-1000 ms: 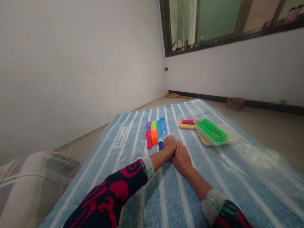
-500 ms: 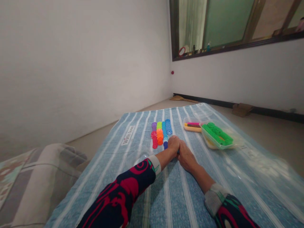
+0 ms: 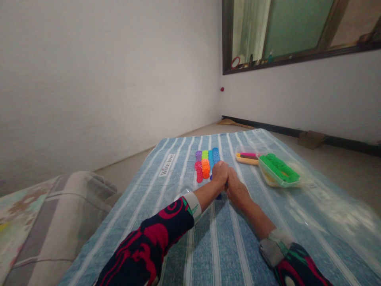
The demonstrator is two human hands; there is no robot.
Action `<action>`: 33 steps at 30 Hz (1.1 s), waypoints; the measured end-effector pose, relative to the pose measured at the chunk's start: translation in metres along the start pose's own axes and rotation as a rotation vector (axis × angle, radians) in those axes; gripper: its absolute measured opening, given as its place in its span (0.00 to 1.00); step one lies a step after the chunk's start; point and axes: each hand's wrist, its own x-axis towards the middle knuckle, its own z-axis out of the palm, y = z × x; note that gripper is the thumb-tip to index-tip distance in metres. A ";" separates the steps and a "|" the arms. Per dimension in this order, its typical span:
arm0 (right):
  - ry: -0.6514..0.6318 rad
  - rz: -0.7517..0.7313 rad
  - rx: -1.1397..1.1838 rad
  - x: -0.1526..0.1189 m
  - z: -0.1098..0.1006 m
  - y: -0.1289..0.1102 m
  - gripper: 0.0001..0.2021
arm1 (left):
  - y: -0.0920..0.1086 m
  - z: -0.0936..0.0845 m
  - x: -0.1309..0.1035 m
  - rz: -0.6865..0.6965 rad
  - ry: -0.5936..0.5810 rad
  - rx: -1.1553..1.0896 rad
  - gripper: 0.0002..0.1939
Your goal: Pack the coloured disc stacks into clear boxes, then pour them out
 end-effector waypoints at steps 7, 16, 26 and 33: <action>-0.056 -0.116 0.049 0.022 -0.005 -0.063 0.34 | -0.006 -0.075 -0.020 -0.015 0.148 -0.092 0.15; -0.344 -0.206 0.226 0.012 0.007 -0.134 0.30 | -0.058 -0.135 -0.065 -0.164 0.246 -0.021 0.16; -0.577 -0.219 0.215 0.012 0.016 -0.123 0.34 | -0.070 -0.144 -0.066 -0.202 -0.022 0.278 0.18; -0.775 -0.289 0.105 0.023 0.032 -0.123 0.35 | -0.076 -0.154 -0.052 -0.128 -0.190 0.604 0.20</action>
